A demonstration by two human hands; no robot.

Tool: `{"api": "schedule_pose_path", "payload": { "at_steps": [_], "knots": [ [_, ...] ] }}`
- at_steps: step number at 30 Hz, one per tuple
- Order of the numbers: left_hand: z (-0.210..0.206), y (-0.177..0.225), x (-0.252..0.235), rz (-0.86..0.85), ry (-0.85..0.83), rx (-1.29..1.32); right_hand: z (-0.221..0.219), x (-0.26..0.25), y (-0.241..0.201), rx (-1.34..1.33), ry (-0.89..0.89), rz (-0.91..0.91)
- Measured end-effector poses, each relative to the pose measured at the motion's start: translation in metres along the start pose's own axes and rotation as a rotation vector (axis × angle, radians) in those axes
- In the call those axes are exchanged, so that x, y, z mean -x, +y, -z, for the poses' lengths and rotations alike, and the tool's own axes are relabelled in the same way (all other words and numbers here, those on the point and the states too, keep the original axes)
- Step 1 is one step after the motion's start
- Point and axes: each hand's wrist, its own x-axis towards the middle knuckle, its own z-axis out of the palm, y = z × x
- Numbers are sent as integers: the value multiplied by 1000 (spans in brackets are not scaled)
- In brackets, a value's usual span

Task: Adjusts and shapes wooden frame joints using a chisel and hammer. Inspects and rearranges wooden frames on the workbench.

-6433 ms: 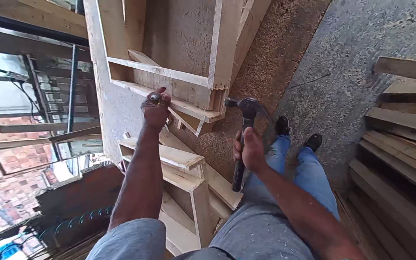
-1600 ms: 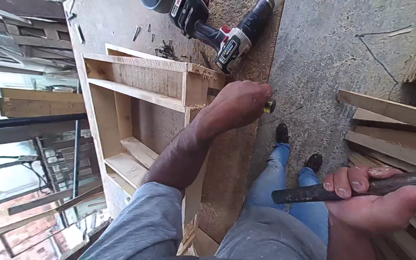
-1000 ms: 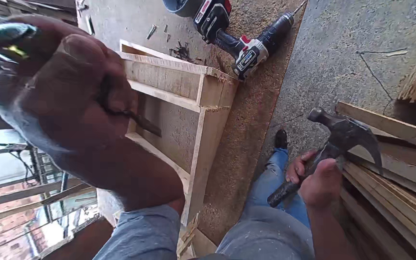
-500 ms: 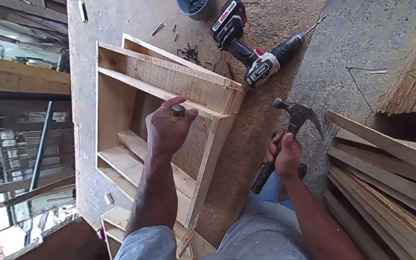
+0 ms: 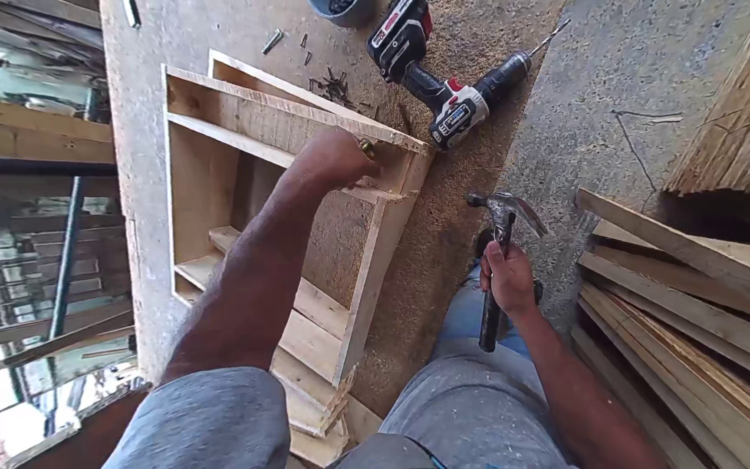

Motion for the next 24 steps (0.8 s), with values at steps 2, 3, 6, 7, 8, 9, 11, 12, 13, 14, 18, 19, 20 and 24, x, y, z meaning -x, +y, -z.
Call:
{"api": "schedule_pose_path", "payload": {
  "at_steps": [2, 3, 6, 7, 8, 9, 11, 12, 13, 14, 18, 19, 20, 24],
  "knots": [
    [-8, 29, 14, 10, 3, -189, 1, -2, -3, 44, -2, -23],
    [-14, 42, 21, 34, 15, -267, 0, -3, -5, 59, -6, -36],
    [-22, 51, 27, 98, 105, -293, -2, -1, -12, 102, -20, -53],
    [-19, 48, 25, 105, 100, -272, -1, 0, -13, 124, -32, -55],
    [-16, 42, 22, 99, 88, -263, 1, 1, -13, 150, -49, -57],
    [-14, 37, 20, 91, 76, -259, 5, 2, -13, 189, -72, -57],
    [-12, 28, 17, 68, 83, -214, 15, 1, -13, 296, -111, -48],
    [-11, 23, 15, 46, 76, -165, 20, 0, -13, 350, -130, -43],
    [-9, 15, 10, 23, 53, -113, 24, 0, -12, 388, -141, -41],
    [-6, 8, 2, 0, 22, -54, 28, -1, -11, 415, -140, -43],
    [5, -13, -11, -66, -145, 177, 33, -3, -5, 413, -102, -98],
    [7, -18, -7, -128, -140, 234, 31, -3, -6, 391, -95, -104],
    [7, -21, 1, -185, -87, 259, 30, -4, -9, 374, -94, -103],
    [-8, -14, 53, -219, 187, 83, 28, -7, -16, 440, -119, -39]
  ]
}}
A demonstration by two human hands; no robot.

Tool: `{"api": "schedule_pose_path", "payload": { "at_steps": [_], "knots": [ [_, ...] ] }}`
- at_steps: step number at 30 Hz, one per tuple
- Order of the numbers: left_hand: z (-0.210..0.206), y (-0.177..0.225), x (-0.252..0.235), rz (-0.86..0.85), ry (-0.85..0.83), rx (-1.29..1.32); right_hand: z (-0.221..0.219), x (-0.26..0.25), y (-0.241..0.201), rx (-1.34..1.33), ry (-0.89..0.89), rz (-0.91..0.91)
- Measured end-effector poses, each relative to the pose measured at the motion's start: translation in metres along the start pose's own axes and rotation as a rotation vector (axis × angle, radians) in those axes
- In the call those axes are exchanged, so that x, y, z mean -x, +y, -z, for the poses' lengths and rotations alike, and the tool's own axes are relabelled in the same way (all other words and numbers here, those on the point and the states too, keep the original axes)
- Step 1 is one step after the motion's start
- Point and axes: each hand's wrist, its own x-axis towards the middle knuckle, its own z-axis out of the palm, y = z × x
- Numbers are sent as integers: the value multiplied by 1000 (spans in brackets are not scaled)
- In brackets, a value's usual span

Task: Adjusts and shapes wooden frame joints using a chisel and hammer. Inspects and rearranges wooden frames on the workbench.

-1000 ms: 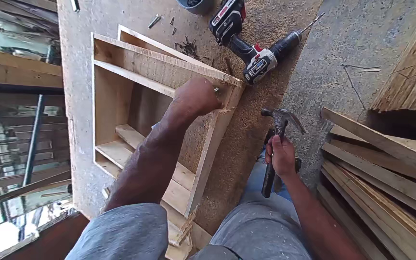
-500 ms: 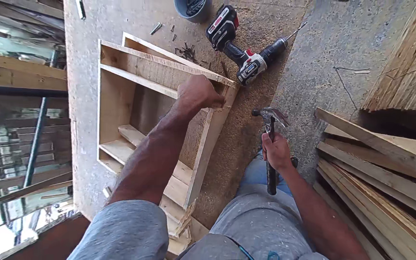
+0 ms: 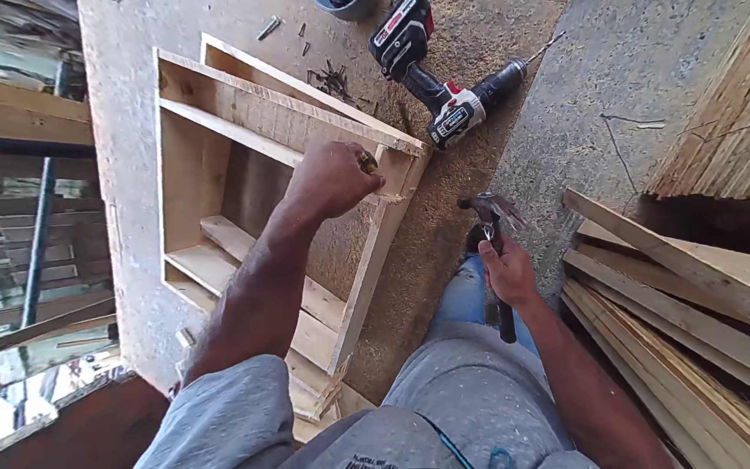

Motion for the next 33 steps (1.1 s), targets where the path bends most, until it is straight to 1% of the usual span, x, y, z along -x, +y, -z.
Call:
{"api": "schedule_pose_path", "payload": {
  "at_steps": [1, 3, 5, 6, 7, 9, 10, 11, 12, 13, 14, 15, 16, 18, 19, 20, 21, 23, 25, 27, 29, 30, 32, 33],
  "knots": [
    [1, 1, 4, -25, -3, -6, 1, -2, -5, 16, -10, 20],
    [12, -6, 10, -116, -89, 89, 4, -3, -29, 41, -59, 62],
    [23, -25, 9, -209, -258, 188, 7, -9, -75, 132, -139, 169],
    [19, -39, 17, -236, -307, 289, 5, -11, -105, 226, -192, 230],
    [12, -53, 26, -231, -276, 359, 0, -17, -143, 351, -239, 298],
    [-3, -64, 50, -119, -85, 336, -26, -40, -227, 615, -295, 414],
    [-14, -66, 65, -44, -29, 314, -47, -53, -262, 734, -331, 445],
    [-28, -67, 79, 21, -23, 291, -68, -68, -289, 858, -389, 440],
    [-43, -66, 91, 71, -51, 250, -87, -82, -309, 996, -464, 381],
    [-60, -65, 100, 103, -78, 215, -99, -93, -320, 1144, -540, 280],
    [-76, -65, 105, 117, -83, 191, -102, -99, -323, 1277, -600, 151],
    [-89, -67, 107, 119, -63, 191, -95, -96, -324, 1374, -646, -12],
    [-98, -69, 108, 117, -28, 218, -81, -85, -325, 1418, -661, -175],
    [-111, -74, 110, 83, 86, 286, -39, -59, -329, 1474, -669, -456],
    [-117, -75, 112, 73, 118, 319, -14, -45, -329, 1514, -692, -559],
    [-118, -76, 111, 67, 121, 347, 9, -34, -329, 1562, -706, -605],
    [-120, -77, 110, 64, 119, 372, 25, -24, -328, 1612, -718, -608],
    [-118, -76, 107, 84, 80, 403, 36, -16, -325, 1665, -697, -505],
    [-115, -76, 104, 83, 36, 392, 32, -14, -315, 1618, -627, -338],
    [-116, -74, 101, 74, 58, 399, 34, -17, -298, 1514, -555, -144],
    [-121, -75, 105, 65, 130, 420, 46, -23, -264, 1368, -492, 9],
    [-123, -75, 109, 57, 192, 426, 54, -25, -243, 1299, -461, 56],
    [-127, -68, 123, 16, 405, 449, 70, -27, -200, 1182, -421, 56],
    [-126, -58, 131, -44, 506, 461, 77, -27, -180, 1132, -412, 20]
  ]
}}
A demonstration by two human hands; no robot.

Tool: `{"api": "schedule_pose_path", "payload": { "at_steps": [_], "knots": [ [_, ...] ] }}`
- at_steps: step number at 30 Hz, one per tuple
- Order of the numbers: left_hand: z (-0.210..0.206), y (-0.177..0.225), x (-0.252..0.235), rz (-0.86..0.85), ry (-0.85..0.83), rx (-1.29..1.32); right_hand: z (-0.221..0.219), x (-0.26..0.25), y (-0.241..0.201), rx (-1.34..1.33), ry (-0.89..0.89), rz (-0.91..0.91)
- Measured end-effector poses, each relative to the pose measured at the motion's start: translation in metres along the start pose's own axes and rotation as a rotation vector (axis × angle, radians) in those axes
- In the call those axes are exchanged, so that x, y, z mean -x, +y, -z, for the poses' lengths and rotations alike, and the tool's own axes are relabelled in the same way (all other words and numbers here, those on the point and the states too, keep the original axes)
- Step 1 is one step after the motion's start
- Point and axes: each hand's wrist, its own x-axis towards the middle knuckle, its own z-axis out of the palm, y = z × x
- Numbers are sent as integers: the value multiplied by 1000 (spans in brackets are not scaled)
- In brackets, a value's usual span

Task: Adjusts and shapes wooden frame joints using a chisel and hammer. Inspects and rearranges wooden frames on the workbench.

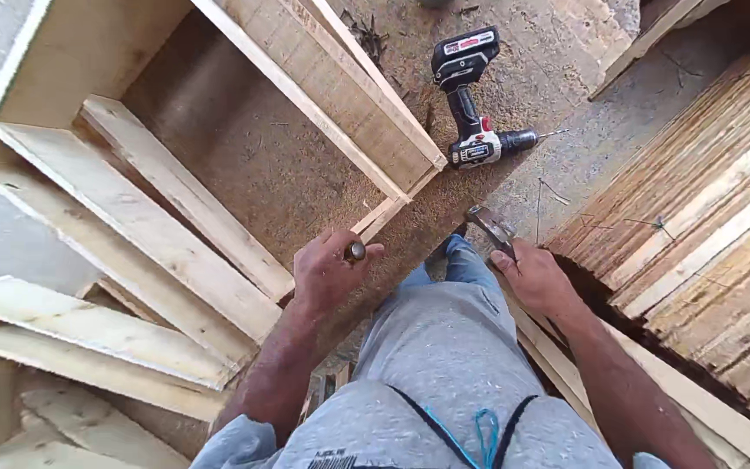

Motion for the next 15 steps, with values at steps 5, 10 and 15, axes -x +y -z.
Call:
{"api": "schedule_pose_path", "payload": {
  "at_steps": [5, 10, 15],
  "knots": [
    [-46, 109, -6, -553, -186, 116, -42, -7, 70, -201, -68, -87],
    [-114, 157, -85, -628, -438, 47, -57, 4, 114, -349, -4, -130],
    [-130, 165, -149, -634, -152, -15, -71, 21, 128, -544, 186, -213]
  ]
}}
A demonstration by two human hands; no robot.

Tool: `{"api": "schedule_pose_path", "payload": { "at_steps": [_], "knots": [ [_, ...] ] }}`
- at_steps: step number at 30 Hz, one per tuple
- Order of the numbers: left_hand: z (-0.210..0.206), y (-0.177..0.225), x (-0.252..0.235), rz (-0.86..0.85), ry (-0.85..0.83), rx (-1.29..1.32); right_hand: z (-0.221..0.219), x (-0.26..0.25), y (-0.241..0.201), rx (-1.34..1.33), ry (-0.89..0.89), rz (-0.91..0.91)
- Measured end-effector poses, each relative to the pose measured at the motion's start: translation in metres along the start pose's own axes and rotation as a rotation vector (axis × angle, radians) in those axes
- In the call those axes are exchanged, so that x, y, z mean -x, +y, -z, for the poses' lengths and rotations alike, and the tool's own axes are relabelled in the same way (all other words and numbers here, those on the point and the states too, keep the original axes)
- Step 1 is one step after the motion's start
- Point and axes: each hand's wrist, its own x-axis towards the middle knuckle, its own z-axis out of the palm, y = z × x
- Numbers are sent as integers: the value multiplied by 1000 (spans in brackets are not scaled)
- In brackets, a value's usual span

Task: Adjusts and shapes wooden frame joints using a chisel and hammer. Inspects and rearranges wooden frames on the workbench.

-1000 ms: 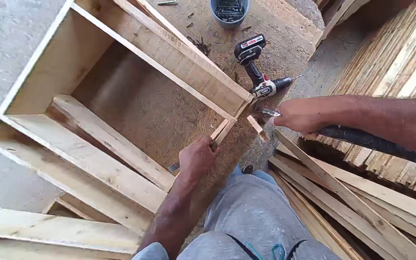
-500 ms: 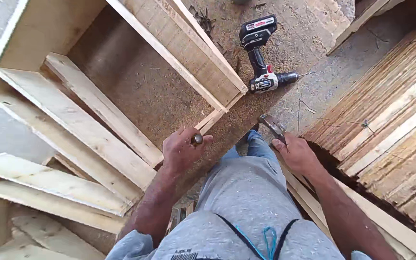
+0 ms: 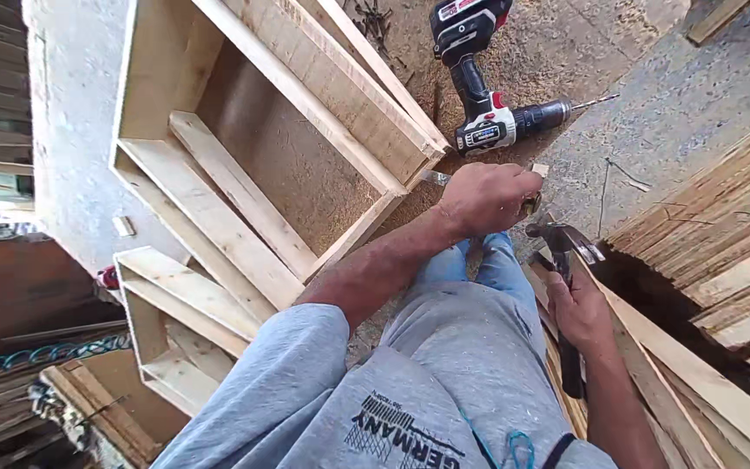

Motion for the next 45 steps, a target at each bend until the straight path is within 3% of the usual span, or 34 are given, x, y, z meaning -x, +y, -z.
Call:
{"api": "schedule_pose_path", "payload": {
  "at_steps": [5, 11, 15, 18, 28, 33, 36, 40, 45],
  "knots": [
    [-4, -10, -20, 217, 269, 25, 14, 13, -22, -100, 70, 39],
    [2, -18, -27, 502, 353, 17, 51, 3, -68, -155, 72, 221],
    [-1, -24, -20, 426, 308, 18, 76, -10, -107, -416, 71, 399],
    [6, -18, -21, 360, 402, 84, 89, -19, -134, -522, 31, 480],
    [15, -23, -37, 497, 529, 187, 88, -35, -150, -423, -128, 481],
    [11, -25, -36, 480, 593, 171, 97, -46, -166, -541, -127, 541],
    [6, -23, -33, 425, 546, 159, 84, -56, -172, -638, -157, 472],
    [-2, -22, -33, 408, 487, 102, 85, -68, -172, -519, -276, 245],
    [-5, -27, -43, 518, 422, 78, 90, -74, -167, -609, -235, 283]
  ]
}}
